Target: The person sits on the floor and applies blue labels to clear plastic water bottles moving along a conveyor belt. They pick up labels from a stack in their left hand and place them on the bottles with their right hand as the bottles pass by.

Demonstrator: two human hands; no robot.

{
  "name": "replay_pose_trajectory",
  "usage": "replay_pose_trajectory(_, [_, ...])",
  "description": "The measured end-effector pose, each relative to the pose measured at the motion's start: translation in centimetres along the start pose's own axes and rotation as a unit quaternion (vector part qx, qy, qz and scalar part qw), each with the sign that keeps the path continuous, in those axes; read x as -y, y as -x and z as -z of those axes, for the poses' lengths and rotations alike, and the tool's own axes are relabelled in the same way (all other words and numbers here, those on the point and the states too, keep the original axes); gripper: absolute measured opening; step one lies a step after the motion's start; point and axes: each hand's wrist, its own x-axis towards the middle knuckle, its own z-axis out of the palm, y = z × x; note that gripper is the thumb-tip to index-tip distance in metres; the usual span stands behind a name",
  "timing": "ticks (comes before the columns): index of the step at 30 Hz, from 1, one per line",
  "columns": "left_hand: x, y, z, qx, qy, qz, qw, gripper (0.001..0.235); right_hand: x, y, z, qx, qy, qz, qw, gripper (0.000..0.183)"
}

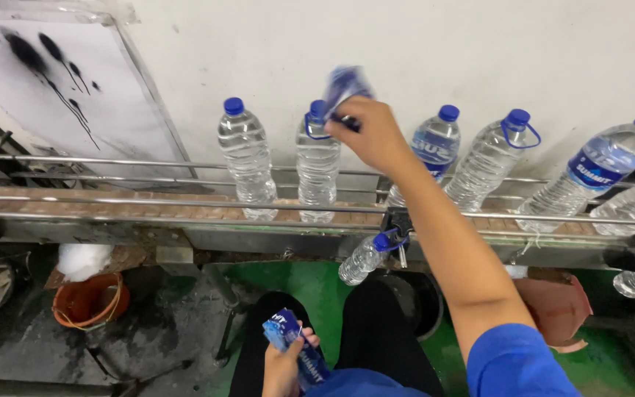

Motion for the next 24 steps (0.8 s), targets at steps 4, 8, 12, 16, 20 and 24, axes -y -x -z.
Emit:
replay_pose_trajectory(4, [1.6, -2.8, 2.8, -0.007, -0.127, -0.058, 0.990, 0.020, -0.5, -2.0, -0.2, 0.036, 0.142, -0.002, 0.989, 0.029])
replay_pose_trajectory(8, [-0.3, -1.6, 3.3, -0.068, -0.168, -0.035, 0.983, 0.024, -1.2, 0.0, -0.2, 0.105, 0.045, -0.095, 0.989, 0.077])
replay_pose_trajectory(12, [-0.7, -3.3, 4.6, -0.108, -0.156, -0.038, 0.981, 0.029, -2.7, 4.1, -0.2, -0.185, -0.120, -0.049, 0.974, 0.094])
replay_pose_trajectory(16, [-1.3, -1.5, 2.6, -0.104, -0.176, 0.006, 0.979, 0.033, -5.6, 5.5, -1.5, -0.113, -0.216, -0.092, 0.965, 0.112])
replay_pose_trajectory(20, [-1.2, -1.0, 0.8, -0.094, -0.163, 0.018, 0.982, 0.030, -6.0, 6.4, -0.9, -0.159, -0.216, -0.194, 0.944, 0.110])
replay_pose_trajectory(24, [-0.2, -1.7, 0.8, -0.118, -0.142, -0.014, 0.983, 0.033, -8.6, 9.4, -0.6, -0.221, -0.199, -0.171, 0.939, 0.133])
